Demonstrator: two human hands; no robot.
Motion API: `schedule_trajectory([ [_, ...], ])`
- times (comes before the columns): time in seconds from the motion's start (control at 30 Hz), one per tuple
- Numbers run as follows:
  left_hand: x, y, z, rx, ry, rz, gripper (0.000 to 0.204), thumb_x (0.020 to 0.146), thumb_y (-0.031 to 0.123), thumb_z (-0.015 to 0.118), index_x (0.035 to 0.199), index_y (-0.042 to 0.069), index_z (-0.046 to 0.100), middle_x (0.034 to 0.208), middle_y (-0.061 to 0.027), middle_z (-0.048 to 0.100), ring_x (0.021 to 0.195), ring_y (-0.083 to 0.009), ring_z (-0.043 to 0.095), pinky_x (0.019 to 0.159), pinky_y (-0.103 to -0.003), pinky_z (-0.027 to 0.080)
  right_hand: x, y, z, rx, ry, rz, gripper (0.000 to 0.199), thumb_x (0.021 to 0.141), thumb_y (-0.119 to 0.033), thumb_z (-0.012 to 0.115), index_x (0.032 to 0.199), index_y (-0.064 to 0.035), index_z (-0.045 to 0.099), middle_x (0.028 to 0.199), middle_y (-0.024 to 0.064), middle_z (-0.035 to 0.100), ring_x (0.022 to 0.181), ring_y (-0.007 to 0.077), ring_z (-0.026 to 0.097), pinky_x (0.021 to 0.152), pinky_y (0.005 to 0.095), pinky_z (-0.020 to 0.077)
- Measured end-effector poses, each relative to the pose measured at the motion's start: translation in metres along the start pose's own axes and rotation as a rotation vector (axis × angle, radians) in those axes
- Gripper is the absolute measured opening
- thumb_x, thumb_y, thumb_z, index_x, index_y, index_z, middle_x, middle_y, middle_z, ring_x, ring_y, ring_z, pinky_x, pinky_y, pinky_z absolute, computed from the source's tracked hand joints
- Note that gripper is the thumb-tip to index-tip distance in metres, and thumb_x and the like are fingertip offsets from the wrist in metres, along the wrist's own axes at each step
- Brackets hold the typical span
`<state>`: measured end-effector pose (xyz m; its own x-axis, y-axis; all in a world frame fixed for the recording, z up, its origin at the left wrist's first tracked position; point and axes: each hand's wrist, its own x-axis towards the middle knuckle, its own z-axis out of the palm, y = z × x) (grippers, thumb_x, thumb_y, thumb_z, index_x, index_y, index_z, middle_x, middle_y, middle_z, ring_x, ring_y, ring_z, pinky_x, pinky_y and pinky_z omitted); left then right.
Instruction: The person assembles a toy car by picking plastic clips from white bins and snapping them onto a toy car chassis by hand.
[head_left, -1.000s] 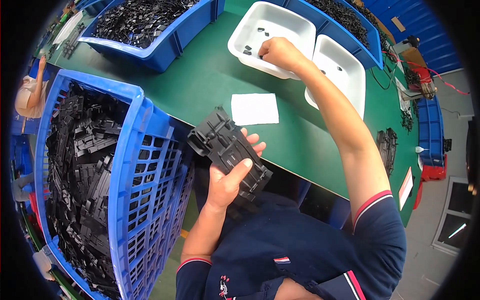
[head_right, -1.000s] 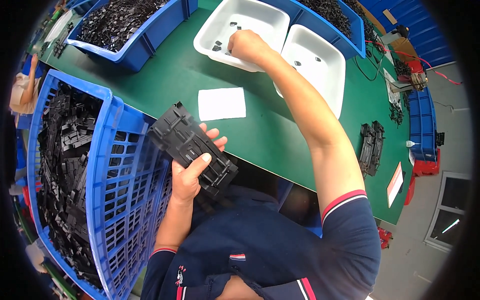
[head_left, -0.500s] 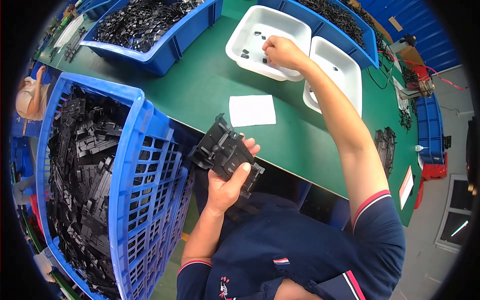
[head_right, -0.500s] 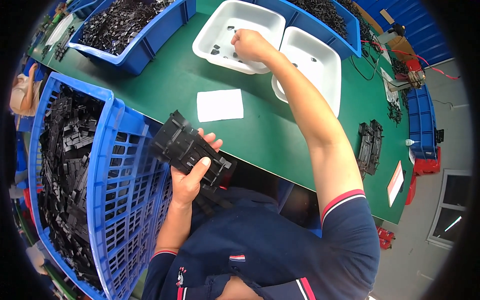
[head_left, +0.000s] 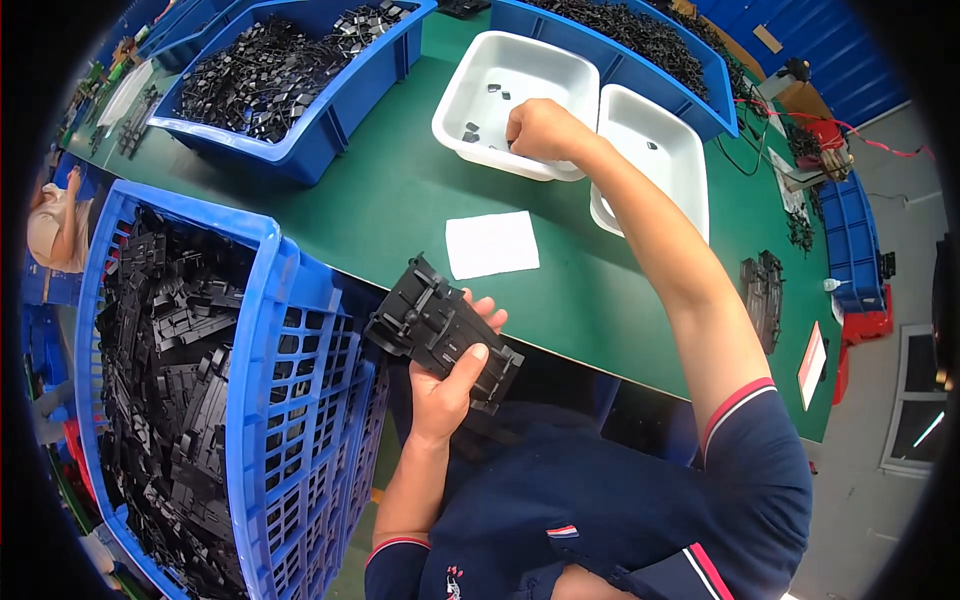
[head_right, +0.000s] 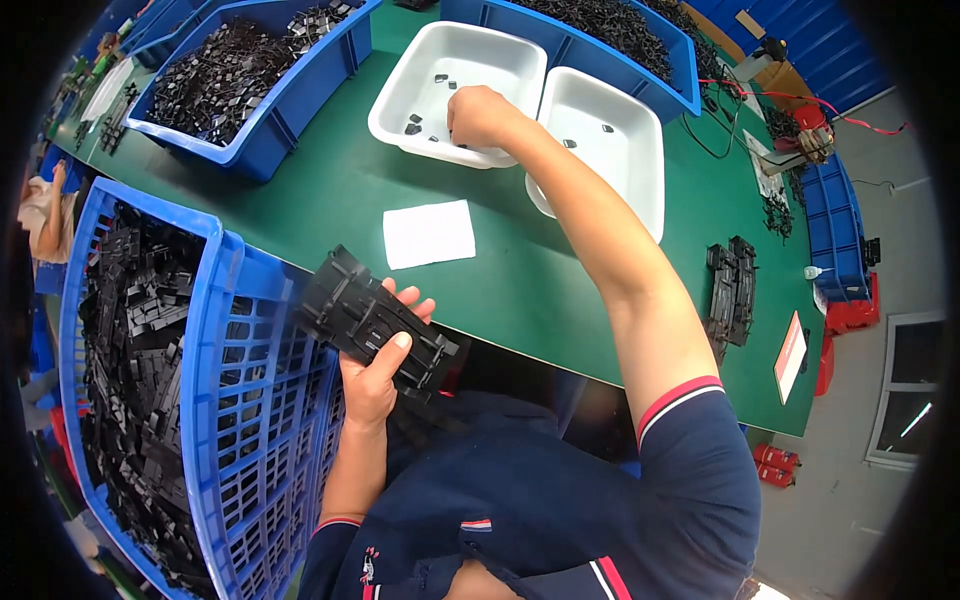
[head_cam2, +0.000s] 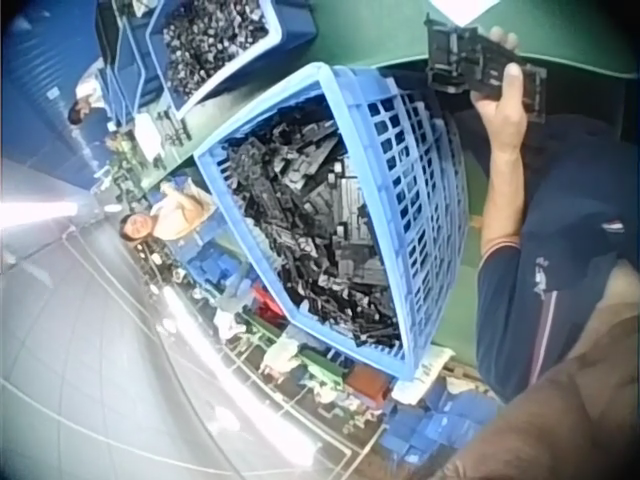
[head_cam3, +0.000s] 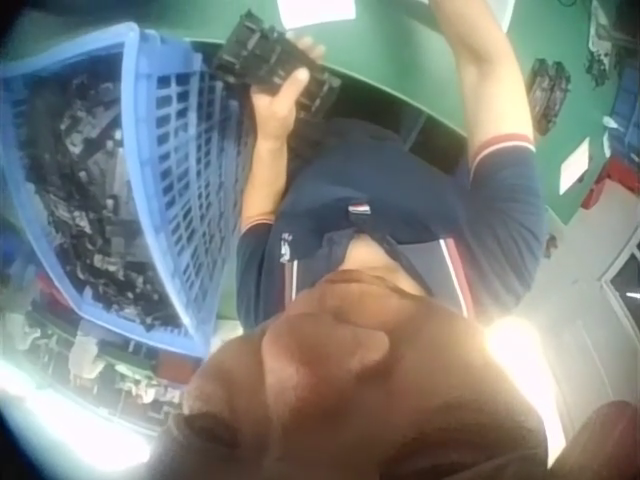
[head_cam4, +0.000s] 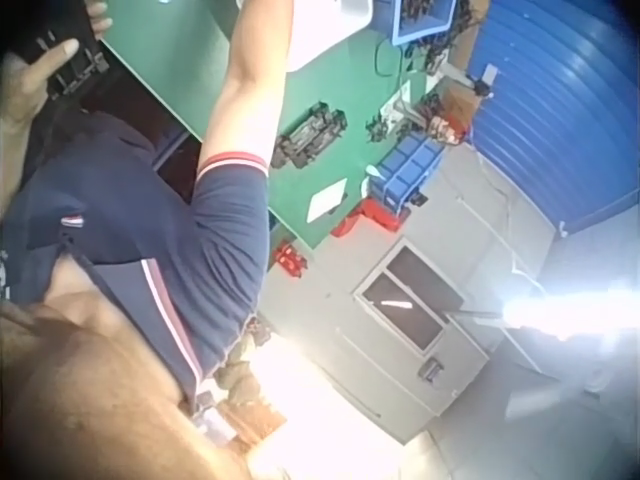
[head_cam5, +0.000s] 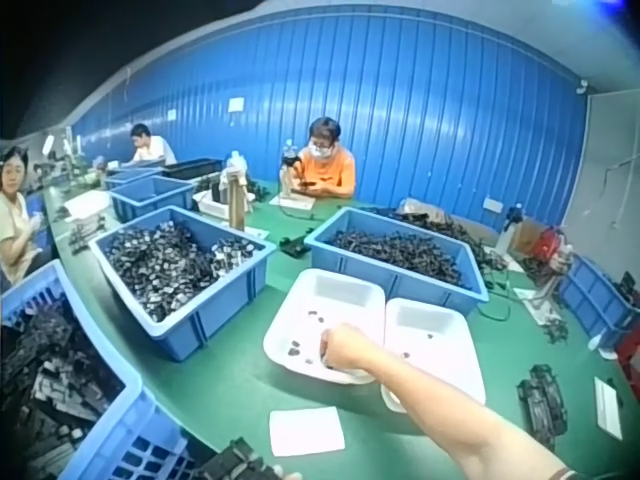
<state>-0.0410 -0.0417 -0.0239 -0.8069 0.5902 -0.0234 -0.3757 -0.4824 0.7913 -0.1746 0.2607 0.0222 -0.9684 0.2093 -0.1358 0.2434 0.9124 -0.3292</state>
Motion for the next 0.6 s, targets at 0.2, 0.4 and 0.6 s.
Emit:
schedule_trajectory([
  [0.2, 0.0, 0.001, 0.0, 0.005, -0.002, -0.005, 0.052, 0.085, -0.004, 0.054, 0.135, -0.003, 0.04, 0.126, -0.0181, 0.055, 0.115, -0.0302, 0.056, 0.1, -0.041, 0.044, -0.008, 0.005, -0.012, 0.265, -0.003, 0.122, 0.016, 0.073, -0.007, 0.061, 0.087, -0.0024, 0.067, 0.081, 0.014, 0.068, 0.081, 0.0221, 0.066, 0.07, 0.0324, 0.0532],
  [0.4, -0.002, 0.0, 0.005, 0.005, -0.012, -0.01, 0.052, 0.085, -0.003, 0.054, 0.135, -0.003, 0.04, 0.126, -0.0183, 0.055, 0.115, -0.0302, 0.057, 0.1, -0.041, 0.045, -0.048, -0.01, -0.036, 1.021, 0.123, 0.056, 0.01, 0.085, -0.006, 0.058, 0.091, 0.0021, 0.061, 0.09, 0.0095, 0.064, 0.08, 0.0153, 0.066, 0.074, 0.0258, 0.0553],
  [0.6, 0.002, -0.005, 0.01, -0.015, -0.01, -0.051, 0.054, 0.084, -0.003, 0.054, 0.136, -0.003, 0.039, 0.125, -0.0188, 0.055, 0.113, -0.0304, 0.058, 0.098, -0.041, 0.046, -0.11, -0.023, -0.035, 1.32, 0.106, 0.046, 0.019, 0.082, 0.001, 0.059, 0.1, 0.0051, 0.063, 0.093, 0.0103, 0.064, 0.081, 0.0157, 0.064, 0.074, 0.0256, 0.0541],
])
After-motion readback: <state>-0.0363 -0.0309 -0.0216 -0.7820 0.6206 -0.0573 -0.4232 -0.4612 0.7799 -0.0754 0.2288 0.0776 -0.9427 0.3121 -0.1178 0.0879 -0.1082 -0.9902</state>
